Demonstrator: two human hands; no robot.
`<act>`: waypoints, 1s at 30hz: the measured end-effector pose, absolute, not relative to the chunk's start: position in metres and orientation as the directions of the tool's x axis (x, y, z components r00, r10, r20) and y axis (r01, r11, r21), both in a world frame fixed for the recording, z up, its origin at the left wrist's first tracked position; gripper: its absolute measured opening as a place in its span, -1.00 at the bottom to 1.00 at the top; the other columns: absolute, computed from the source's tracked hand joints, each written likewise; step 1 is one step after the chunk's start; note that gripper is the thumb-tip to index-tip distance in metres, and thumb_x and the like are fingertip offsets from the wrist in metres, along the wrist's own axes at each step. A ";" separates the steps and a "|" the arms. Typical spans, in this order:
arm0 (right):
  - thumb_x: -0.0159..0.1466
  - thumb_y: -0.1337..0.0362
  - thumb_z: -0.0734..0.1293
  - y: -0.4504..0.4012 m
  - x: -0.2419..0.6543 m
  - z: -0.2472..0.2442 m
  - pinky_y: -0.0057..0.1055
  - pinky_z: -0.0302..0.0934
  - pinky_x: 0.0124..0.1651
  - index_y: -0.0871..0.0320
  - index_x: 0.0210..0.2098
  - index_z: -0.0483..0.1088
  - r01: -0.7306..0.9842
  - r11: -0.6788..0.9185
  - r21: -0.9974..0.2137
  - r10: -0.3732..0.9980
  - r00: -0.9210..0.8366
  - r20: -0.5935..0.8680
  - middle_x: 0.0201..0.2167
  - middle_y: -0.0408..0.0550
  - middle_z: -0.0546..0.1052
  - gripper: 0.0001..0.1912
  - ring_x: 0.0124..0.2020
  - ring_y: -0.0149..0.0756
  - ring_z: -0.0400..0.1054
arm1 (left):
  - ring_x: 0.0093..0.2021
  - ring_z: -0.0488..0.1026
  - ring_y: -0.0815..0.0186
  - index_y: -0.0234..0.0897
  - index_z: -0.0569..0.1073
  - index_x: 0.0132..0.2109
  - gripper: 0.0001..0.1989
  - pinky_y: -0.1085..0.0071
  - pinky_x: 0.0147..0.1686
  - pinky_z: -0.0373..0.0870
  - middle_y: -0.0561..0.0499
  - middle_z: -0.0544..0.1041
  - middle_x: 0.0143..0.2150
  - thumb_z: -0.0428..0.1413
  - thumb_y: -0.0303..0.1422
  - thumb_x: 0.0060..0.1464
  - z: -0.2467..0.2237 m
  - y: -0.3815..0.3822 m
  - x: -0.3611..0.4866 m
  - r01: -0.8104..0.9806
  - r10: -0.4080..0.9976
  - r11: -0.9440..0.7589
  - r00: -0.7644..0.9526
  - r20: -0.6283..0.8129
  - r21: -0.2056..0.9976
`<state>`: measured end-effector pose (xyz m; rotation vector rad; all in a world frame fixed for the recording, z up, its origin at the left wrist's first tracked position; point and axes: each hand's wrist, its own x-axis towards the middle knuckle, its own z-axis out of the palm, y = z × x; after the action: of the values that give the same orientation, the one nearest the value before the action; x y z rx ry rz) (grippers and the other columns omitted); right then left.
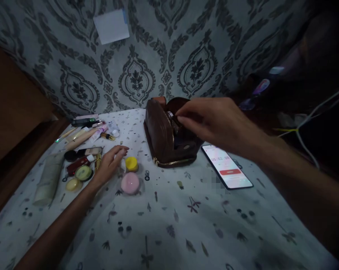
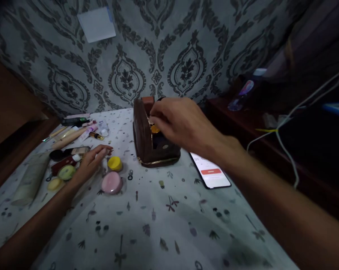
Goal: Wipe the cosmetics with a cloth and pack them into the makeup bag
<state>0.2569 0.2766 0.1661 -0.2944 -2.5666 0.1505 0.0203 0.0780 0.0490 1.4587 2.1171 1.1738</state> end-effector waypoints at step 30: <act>0.01 0.21 0.55 0.206 0.164 0.020 -0.54 0.10 -0.37 0.20 -0.35 0.51 0.020 0.524 -0.852 0.355 -0.914 0.197 -0.46 -0.23 0.45 -0.73 -0.38 -0.41 0.31 | 0.16 0.43 0.03 -0.26 0.53 0.01 -0.45 0.14 0.24 0.25 -0.10 0.57 0.08 0.11 0.05 0.05 0.034 0.093 0.042 0.180 0.858 0.161 -0.512 -0.048 0.970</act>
<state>0.1638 0.2055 0.0200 -0.3106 -2.4200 1.3463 0.0418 0.0932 0.0344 0.9861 1.8149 1.3863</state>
